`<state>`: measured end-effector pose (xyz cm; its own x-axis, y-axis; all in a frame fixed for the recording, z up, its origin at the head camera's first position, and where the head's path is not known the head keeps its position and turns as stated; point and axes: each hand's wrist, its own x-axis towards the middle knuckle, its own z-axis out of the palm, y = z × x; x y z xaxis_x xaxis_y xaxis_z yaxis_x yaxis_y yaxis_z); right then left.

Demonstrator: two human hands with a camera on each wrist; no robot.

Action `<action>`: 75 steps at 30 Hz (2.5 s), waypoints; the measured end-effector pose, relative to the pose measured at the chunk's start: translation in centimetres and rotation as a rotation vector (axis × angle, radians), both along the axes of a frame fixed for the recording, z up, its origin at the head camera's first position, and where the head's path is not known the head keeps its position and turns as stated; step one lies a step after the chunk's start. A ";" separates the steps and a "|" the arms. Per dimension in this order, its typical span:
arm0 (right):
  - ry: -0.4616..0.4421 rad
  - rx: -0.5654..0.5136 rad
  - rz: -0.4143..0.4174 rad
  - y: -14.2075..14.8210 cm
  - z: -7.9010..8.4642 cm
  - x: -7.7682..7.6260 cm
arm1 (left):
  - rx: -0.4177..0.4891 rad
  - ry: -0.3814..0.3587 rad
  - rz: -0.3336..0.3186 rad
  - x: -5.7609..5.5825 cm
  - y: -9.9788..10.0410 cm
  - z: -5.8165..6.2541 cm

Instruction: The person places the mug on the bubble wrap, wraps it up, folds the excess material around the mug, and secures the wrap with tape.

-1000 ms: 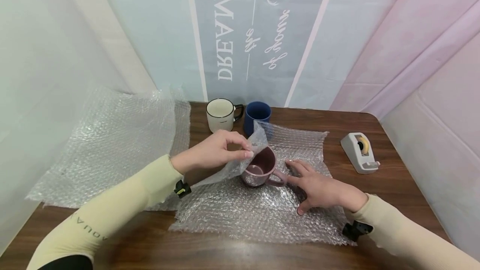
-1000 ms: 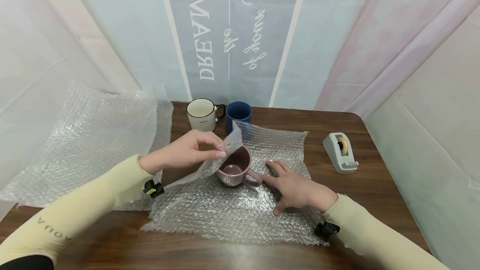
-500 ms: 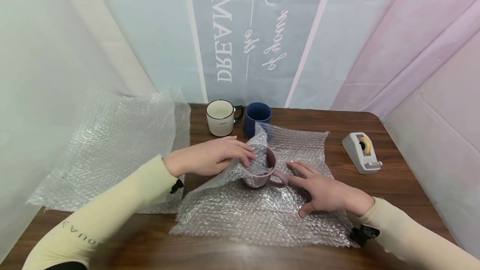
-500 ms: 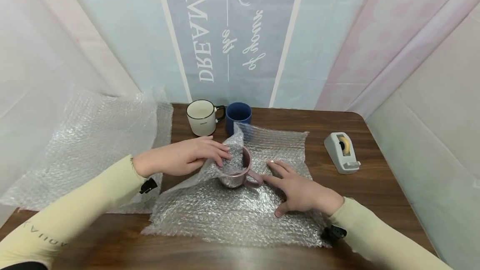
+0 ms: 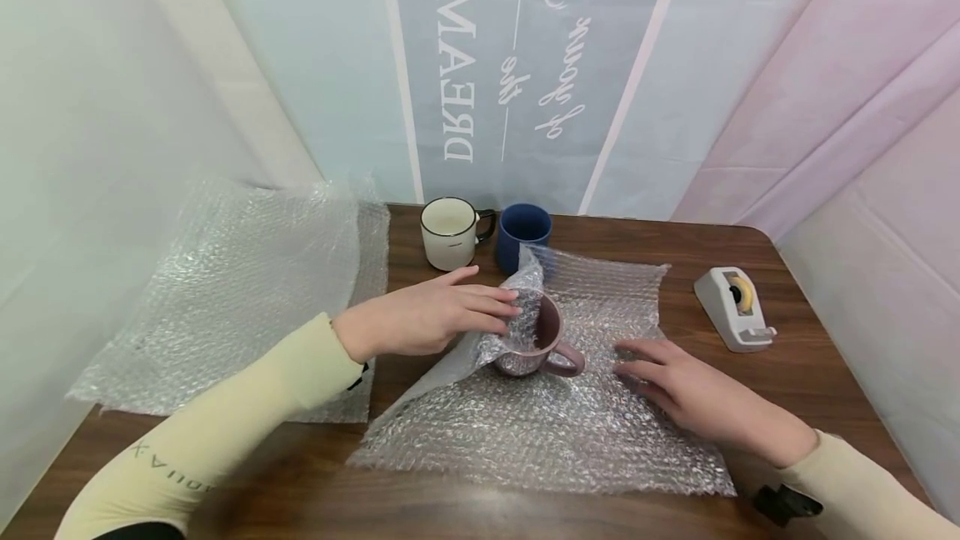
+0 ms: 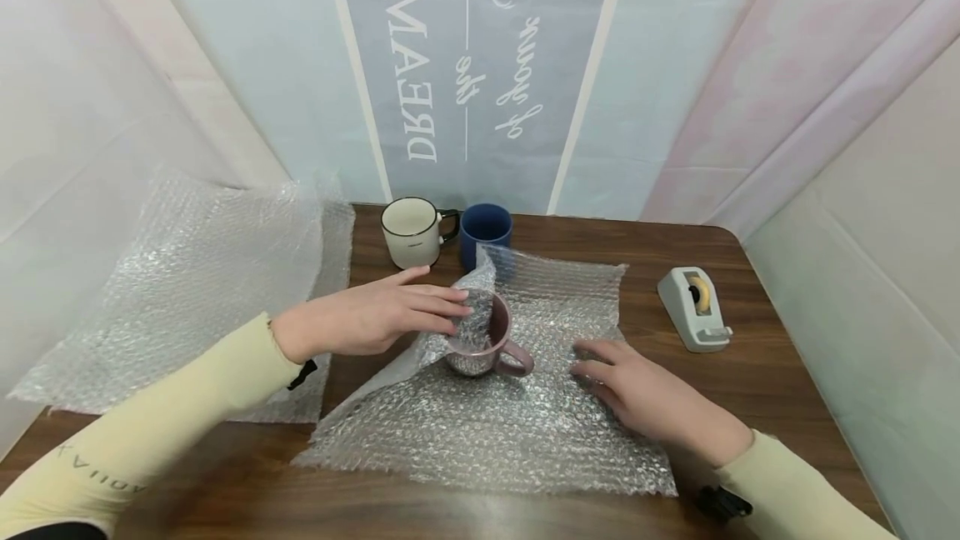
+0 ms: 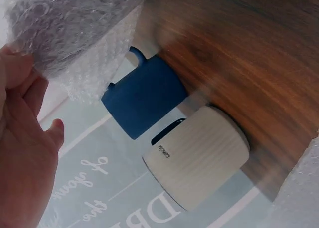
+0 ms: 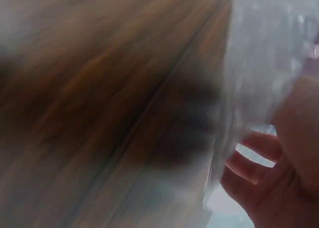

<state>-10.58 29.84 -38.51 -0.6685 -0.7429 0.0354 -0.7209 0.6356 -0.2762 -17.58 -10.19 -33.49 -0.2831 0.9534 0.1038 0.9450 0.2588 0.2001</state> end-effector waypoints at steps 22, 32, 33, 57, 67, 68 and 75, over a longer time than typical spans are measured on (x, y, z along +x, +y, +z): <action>0.099 -0.570 -0.083 0.5 1.0 0.3 | 0.036 0.101 -0.011 0.2 0.2 -0.5; -0.322 -1.011 -0.124 -5.6 2.6 -0.7 | 0.036 0.137 -0.025 0.1 0.2 -0.4; -0.356 -1.032 -0.104 -6.0 2.6 -0.7 | 0.033 0.138 -0.027 0.1 0.2 -0.4; 0.242 -0.490 0.000 -10.0 1.5 0.3 | 0.364 -0.007 0.270 -1.0 0.2 -1.6; 0.245 -0.316 0.010 -10.2 1.7 0.3 | 0.342 0.018 0.270 -1.0 0.0 -1.6; 0.238 -0.314 0.010 -10.2 1.7 0.3 | 0.344 0.025 0.266 -1.0 -0.1 -1.6; 0.113 -0.289 -0.018 -10.0 1.8 0.4 | 0.336 0.051 0.235 -0.3 -0.6 -1.4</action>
